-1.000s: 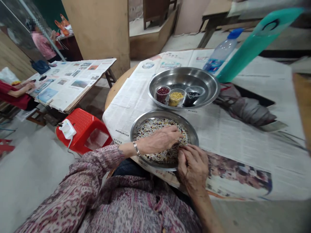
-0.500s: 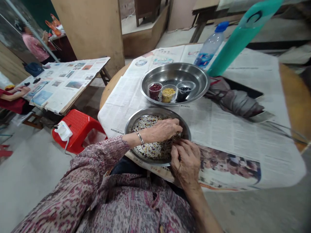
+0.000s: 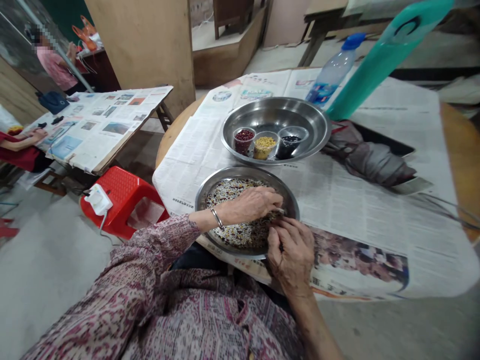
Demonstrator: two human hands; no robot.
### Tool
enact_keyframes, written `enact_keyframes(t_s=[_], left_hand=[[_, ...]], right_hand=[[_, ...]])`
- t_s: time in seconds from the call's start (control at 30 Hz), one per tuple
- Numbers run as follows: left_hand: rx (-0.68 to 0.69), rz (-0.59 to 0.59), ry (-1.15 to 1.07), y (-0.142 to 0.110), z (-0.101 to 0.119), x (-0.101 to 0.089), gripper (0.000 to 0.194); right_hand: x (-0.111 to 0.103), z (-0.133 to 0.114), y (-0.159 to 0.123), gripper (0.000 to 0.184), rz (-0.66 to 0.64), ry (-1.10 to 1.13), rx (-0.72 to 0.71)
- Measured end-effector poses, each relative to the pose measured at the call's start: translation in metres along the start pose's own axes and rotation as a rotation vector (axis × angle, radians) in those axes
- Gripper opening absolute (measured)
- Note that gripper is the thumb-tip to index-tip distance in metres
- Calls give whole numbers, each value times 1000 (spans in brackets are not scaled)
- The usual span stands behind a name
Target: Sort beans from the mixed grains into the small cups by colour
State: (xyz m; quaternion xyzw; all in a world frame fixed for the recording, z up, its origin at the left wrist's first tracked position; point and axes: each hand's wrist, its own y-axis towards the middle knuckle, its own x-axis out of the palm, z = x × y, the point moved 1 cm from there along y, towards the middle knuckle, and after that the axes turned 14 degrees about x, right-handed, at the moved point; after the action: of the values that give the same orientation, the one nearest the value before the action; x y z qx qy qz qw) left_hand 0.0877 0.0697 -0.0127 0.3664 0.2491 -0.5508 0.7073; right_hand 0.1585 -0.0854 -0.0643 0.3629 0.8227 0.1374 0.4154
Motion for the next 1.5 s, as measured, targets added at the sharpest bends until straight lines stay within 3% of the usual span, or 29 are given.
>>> enact_keyframes(t_s=[0.1, 0.27, 0.43, 0.8, 1.2, 1.5], left_hand=[[-189, 224, -263, -14, 6, -1, 11], [-587, 579, -1056, -42, 22, 0, 5], [-672, 780, -1397, -61, 30, 8, 8], [-651, 806, -1482, -73, 38, 14, 16], [-533, 733, -1537, -78, 37, 18, 17], [-582, 741, -1543, -78, 43, 15, 16]], right_hand=[[0, 3, 0, 13, 7, 14, -9], [0, 5, -1, 11, 15, 31, -41], [0, 4, -1, 13, 13, 31, -36], [-1, 4, -1, 15, -14, 30, -22], [0, 6, -2, 15, -12, 20, -15], [-3, 4, -2, 16, -21, 29, -4]])
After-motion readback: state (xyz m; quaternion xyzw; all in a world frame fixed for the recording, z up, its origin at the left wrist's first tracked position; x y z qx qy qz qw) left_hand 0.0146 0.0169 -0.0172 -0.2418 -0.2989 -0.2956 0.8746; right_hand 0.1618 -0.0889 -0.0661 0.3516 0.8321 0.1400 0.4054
